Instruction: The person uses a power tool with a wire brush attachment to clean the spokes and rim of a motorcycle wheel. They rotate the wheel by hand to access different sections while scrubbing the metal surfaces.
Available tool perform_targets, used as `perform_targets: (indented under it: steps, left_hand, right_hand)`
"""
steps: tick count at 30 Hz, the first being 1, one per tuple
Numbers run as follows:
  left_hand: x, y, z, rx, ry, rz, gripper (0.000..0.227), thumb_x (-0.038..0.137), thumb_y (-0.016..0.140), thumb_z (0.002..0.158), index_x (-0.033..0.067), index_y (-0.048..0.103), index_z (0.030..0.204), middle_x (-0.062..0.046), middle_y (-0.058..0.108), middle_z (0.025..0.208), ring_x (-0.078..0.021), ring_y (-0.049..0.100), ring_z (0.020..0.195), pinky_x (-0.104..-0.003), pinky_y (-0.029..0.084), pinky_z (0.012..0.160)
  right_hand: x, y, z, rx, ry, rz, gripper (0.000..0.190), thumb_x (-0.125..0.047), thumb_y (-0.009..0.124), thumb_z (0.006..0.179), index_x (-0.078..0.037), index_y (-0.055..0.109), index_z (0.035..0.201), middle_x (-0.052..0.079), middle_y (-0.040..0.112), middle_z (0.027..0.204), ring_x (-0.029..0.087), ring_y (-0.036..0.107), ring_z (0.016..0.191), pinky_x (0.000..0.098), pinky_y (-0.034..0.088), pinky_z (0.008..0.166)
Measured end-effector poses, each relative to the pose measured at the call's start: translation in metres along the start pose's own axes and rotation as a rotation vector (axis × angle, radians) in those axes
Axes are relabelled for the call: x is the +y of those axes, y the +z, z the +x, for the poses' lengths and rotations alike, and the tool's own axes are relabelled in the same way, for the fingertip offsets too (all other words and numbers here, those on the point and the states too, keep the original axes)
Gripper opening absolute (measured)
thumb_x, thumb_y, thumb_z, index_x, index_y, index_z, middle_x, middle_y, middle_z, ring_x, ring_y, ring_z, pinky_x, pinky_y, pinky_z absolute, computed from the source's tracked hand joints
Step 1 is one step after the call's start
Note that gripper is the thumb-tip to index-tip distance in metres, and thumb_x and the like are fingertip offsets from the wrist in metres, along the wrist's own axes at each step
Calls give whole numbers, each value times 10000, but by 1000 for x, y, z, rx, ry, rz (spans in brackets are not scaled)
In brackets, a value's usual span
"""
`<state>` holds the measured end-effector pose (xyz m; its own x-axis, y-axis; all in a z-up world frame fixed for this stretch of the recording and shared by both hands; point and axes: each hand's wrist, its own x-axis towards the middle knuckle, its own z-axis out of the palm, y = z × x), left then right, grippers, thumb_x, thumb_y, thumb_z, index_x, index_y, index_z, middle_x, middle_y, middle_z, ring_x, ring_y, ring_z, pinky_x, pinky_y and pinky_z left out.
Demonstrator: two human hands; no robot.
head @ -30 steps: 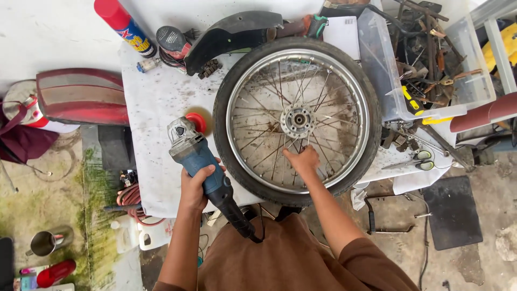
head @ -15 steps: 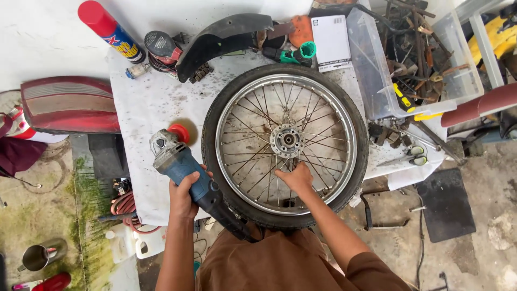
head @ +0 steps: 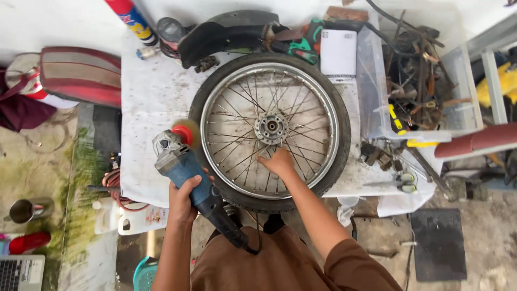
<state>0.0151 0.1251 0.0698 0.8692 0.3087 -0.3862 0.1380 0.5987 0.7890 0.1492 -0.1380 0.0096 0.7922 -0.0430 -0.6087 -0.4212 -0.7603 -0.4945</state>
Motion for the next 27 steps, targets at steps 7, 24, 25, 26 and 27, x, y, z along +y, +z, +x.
perform_targets:
  steps: [7, 24, 25, 26, 27]
  left_hand:
    - [-12, -5, -42, 127, 86, -36, 430, 40, 766, 804, -90, 600, 1178, -316, 701, 1046, -436, 747, 900, -625, 627, 814]
    - [-22, -13, -55, 82, 161, -57, 457, 56, 726, 866, -59, 517, 1256, -305, 678, 1090, -427, 744, 932, -633, 647, 796]
    - [-21, -15, -54, 87, 156, -54, 457, 56, 726, 866, -59, 517, 1256, -305, 678, 1090, -427, 744, 932, -633, 647, 796]
    - [-22, -16, -53, 75, 157, -50, 458, 61, 725, 875, -58, 514, 1264, -297, 678, 1097, -421, 744, 942, -632, 647, 801]
    - [-22, -16, -52, 63, 158, -47, 459, 66, 723, 884, -56, 512, 1272, -289, 677, 1105, -416, 744, 951, -630, 648, 806]
  right_hand:
    - [1, 21, -17, 47, -76, -97, 1046, -540, 873, 755, 163, 325, 1303, 405, 585, 1201, 499, 631, 1165, 605, 565, 918]
    - [62, -53, -1, -225, -332, -620, 1232, -214, 913, 704, 112, 87, 1558, 377, 568, 1320, 514, 588, 1254, 605, 517, 1019]
    - [67, -52, 10, -232, -330, -619, 1232, -214, 913, 704, 112, 87, 1558, 377, 568, 1320, 514, 588, 1254, 605, 517, 1019]
    - [74, -54, 21, -203, -345, -705, 1221, -194, 907, 694, 91, 98, 1562, 364, 563, 1324, 506, 576, 1259, 593, 513, 1021]
    - [81, -56, 32, -174, -361, -790, 1211, -173, 901, 684, 71, 108, 1565, 350, 559, 1329, 498, 564, 1265, 582, 508, 1023]
